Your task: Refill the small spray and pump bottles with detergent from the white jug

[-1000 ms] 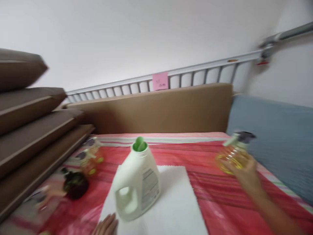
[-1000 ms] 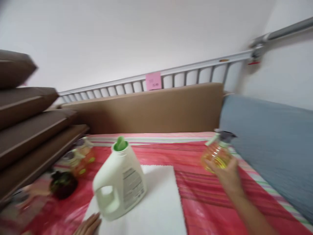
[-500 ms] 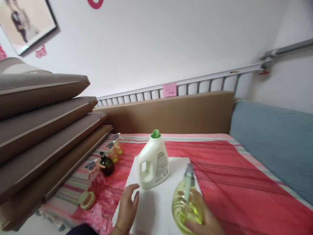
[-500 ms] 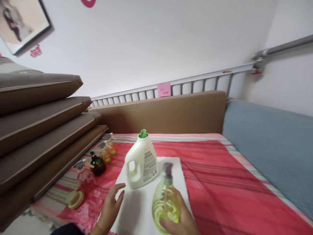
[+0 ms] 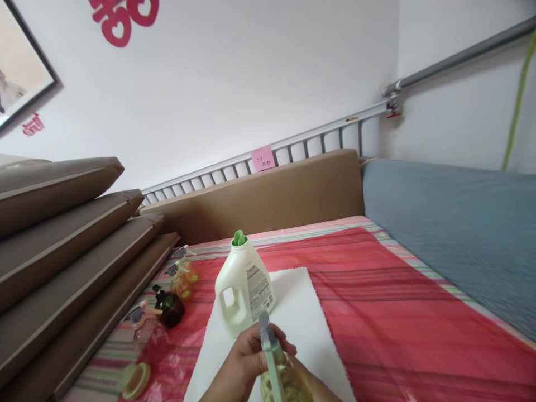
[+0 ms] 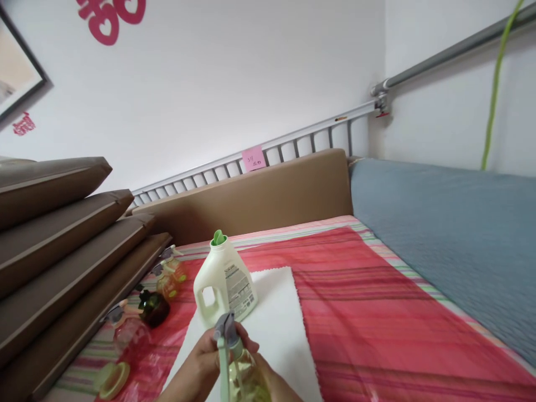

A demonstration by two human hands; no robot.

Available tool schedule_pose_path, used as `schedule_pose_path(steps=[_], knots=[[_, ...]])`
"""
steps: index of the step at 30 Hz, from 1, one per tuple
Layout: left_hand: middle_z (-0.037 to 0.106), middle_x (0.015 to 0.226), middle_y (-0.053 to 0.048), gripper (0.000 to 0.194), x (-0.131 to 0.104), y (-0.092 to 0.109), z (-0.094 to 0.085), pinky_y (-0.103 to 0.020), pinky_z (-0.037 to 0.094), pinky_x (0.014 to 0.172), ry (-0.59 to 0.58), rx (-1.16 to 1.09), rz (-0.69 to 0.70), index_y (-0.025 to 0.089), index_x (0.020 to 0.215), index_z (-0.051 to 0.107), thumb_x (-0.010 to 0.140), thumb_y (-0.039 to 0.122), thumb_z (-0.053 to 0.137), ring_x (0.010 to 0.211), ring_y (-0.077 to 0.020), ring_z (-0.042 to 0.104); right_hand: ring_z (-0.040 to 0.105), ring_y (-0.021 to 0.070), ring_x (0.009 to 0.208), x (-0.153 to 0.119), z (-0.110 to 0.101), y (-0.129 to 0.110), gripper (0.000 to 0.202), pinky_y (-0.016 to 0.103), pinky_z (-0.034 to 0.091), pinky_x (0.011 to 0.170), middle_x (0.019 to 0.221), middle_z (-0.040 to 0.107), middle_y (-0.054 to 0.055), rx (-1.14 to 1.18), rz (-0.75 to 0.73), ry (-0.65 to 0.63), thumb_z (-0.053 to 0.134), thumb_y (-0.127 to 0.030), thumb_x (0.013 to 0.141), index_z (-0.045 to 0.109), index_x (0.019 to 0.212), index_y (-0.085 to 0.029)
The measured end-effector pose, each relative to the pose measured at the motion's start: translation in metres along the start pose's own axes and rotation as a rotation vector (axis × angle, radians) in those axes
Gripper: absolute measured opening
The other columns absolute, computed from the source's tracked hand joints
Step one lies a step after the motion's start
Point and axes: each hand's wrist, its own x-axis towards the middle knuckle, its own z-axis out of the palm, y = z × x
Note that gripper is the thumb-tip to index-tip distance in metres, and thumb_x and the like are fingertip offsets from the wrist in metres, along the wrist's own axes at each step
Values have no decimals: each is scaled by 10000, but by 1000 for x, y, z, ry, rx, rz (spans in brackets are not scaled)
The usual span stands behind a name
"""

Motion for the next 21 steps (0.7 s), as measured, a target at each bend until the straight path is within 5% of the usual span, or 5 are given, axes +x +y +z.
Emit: schedule_pose_path(steps=[6,10,14,16,21], knots=[[669,979,-90,407,5,-16,9,-420,385,925,319,272,222,191,970,656,662,441,748,984,-279,558,537,322,1125,5,0,4,734,402,436,944,1126,616,38,-115,-160,164,766,-372,531,513,1220,-346],[648,1103,-96,406,3,-7,10,-423,348,989,101,185,174,194,1055,642,715,406,709,1087,-289,534,620,291,969,-2,0,1,714,384,485,832,1056,644,23,-83,-137,128,719,-267,544,493,1216,-344],[647,763,-26,407,1,2,12,-338,434,811,320,245,213,171,794,663,491,355,863,829,-236,588,597,298,1022,-5,3,4,754,392,468,860,1130,618,54,-110,-172,156,704,-204,509,481,1224,-290],[631,796,-17,492,-1,3,13,-310,440,764,378,246,218,181,856,655,457,368,874,813,-217,580,569,304,1079,-4,3,7,757,399,455,894,1188,597,56,-140,-198,147,685,-182,525,474,1244,-292],[670,977,-69,455,-5,8,16,-346,441,850,170,169,27,181,1000,660,610,375,792,963,-250,591,458,309,1232,-1,-1,13,923,410,398,990,1330,505,55,-187,-253,128,645,-77,490,380,1339,-323]])
